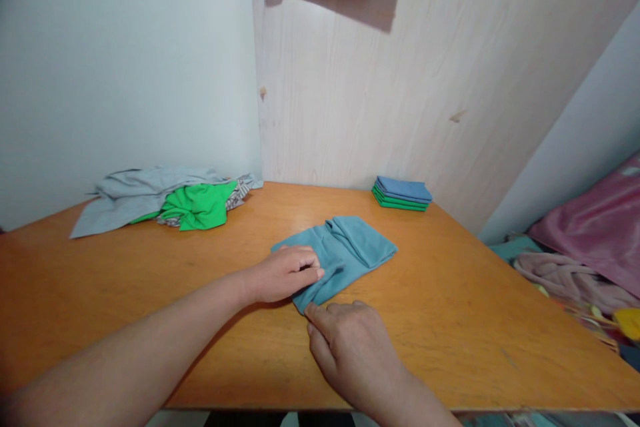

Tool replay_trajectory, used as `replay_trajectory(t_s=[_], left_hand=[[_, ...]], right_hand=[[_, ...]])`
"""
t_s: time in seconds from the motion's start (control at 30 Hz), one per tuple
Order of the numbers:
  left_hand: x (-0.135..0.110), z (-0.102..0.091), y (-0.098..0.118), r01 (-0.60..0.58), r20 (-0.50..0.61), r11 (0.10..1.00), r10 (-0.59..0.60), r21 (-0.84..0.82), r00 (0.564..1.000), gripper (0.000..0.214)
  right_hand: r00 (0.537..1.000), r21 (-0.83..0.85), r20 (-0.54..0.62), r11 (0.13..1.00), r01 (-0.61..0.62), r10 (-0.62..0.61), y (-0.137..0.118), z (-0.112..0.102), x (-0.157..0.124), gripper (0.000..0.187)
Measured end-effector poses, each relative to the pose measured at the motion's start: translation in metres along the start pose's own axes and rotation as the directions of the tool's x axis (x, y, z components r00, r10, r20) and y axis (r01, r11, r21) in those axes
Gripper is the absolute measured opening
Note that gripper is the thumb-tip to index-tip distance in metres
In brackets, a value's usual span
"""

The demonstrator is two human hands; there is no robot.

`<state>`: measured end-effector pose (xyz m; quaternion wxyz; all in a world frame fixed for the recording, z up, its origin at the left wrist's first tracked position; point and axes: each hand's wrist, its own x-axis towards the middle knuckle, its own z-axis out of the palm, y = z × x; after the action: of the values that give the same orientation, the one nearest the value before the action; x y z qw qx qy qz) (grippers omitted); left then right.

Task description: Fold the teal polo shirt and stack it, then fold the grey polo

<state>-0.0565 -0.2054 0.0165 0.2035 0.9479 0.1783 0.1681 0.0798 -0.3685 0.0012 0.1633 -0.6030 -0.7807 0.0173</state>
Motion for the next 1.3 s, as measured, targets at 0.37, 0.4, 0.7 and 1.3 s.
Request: replay_trajectory(t_s=[0.37, 0.4, 0.7, 1.3], left_hand=[[-0.005, -0.001, -0.012, -0.097, 0.087, 0.995, 0.098, -0.023, 0.991, 0.017], [-0.005, -0.001, -0.013, -0.105, 0.095, 0.994, 0.108, -0.028, 0.990, 0.019], [-0.007, -0.005, -0.016, -0.121, 0.151, 0.990, 0.130, -0.066, 0.980, 0.025], [-0.009, -0.008, -0.018, -0.076, 0.222, 0.992, 0.097, -0.101, 0.970, 0.036]], right_hand=[[1.000, -0.046, 0.031, 0.999, 0.002, -0.001, 0.003, 0.001, -0.012, 0.027], [0.999, -0.045, 0.038, 0.999, 0.000, 0.002, 0.003, 0.000, -0.013, 0.026], [0.991, 0.318, -0.023, 0.941, -0.120, 0.134, 0.016, -0.008, -0.016, 0.024], [0.877, 0.868, 0.130, 0.375, -0.326, 0.462, 0.074, -0.003, 0.034, 0.030]])
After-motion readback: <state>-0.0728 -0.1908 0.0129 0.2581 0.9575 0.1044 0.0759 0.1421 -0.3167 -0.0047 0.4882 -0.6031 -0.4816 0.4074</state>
